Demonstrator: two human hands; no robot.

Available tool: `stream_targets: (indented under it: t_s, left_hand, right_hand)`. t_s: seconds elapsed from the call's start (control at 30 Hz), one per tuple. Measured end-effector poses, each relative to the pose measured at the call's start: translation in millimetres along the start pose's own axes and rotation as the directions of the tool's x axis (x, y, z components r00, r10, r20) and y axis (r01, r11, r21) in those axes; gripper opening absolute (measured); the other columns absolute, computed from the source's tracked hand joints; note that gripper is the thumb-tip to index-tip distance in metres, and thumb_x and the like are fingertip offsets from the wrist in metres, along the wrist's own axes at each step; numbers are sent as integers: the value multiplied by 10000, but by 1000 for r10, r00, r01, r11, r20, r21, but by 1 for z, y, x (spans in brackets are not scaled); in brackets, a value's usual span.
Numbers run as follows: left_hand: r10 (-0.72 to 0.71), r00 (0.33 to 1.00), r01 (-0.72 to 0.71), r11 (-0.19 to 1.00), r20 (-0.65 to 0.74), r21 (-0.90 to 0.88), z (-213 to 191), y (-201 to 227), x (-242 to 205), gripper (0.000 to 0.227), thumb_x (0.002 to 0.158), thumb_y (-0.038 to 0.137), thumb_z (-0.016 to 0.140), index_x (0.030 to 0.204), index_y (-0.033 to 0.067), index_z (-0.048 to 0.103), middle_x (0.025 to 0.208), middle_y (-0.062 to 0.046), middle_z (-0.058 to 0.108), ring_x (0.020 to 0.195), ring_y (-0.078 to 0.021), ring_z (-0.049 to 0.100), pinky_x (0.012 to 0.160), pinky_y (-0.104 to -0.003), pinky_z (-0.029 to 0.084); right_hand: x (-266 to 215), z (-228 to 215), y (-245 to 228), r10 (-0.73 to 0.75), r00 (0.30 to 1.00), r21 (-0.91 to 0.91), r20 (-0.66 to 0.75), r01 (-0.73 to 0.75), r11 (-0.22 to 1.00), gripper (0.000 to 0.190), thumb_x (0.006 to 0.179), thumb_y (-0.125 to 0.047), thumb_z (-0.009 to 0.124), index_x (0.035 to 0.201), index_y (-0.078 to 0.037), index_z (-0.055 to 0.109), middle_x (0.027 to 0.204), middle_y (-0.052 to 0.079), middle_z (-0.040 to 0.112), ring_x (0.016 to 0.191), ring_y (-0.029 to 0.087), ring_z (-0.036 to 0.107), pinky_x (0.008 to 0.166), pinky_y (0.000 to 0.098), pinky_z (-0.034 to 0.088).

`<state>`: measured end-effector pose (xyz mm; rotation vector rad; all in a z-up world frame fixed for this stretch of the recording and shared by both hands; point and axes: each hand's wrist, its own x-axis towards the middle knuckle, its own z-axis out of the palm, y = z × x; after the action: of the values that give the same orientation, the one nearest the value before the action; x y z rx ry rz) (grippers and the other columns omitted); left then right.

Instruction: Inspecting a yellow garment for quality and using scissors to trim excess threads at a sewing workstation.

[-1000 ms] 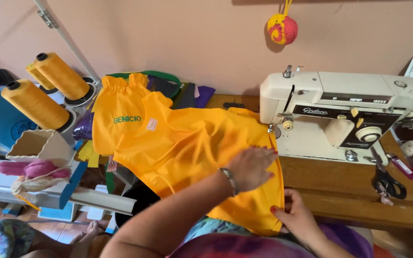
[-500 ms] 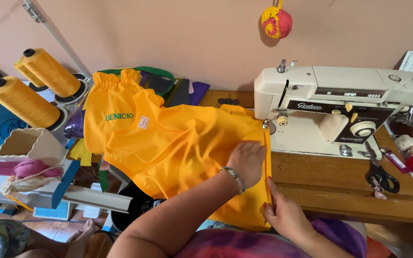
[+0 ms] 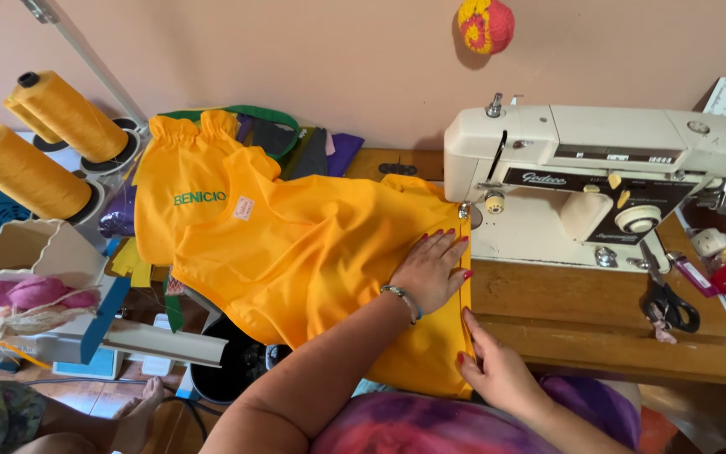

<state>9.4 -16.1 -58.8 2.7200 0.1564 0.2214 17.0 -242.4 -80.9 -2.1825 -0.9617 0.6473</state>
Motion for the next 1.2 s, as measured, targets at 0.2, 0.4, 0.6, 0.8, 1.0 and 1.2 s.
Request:
stream_targets:
  t_s: [0.2,0.4,0.6,0.8,1.0,1.2]
  left_hand:
    - [-28,996,22,997,82,68,-15,9,-1,698,1011,561,302,1583,163,342,1674,-147,251,1553,-303,177,1265,-442,93]
    - [-36,992,25,996,121,90,-15,10,-4,763,986,598,322,1602,148,291,1686,-147,217,1558,-300,156,1263,-442,89]
    - [6,994,-21,991,113,135,-22,7,-6,899,909,699,398,1600,135,283,1687,-168,187,1563,-304,126,1267,-445,56]
    - [50,987,-65,994,154,93,-30,3,-9,944,831,742,452,1600,214,313,1693,-200,150,1572,-348,80,1255,-481,42]
    - [-20,963,-12,993,269,118,-49,12,-11,1023,760,802,428,1618,278,239,1721,-135,65,1581,-330,9,1252,-475,-14]
    - [-96,943,17,970,318,243,-58,18,-12,962,831,855,346,1640,364,178,1745,-64,84,1607,-282,5,1296,-446,-20]
  right_hand:
    - [0,0,-5,-22,1000,44,7,22,999,813,939,-232,649,1650,-271,258,615,-32,415,501,123,400,538,285,375]
    - [1,3,1,-49,998,-55,46,52,997,831,938,-248,642,1656,-249,225,639,-12,414,532,150,460,562,310,415]
    - [3,-1,3,-46,993,-85,109,56,995,897,930,-252,655,1665,-249,142,704,-2,571,569,153,573,610,310,480]
    - [5,-2,19,-124,979,-60,160,135,989,945,941,-232,679,1677,-273,87,694,-24,413,583,117,470,613,270,426]
    - [19,-37,4,-52,997,15,63,51,999,455,868,-407,769,1319,-350,778,548,-102,505,529,50,411,537,228,393]
    - [114,-91,-16,-461,859,-373,-223,362,854,361,928,-280,691,1283,-233,737,1283,10,747,1220,250,669,1051,402,515]
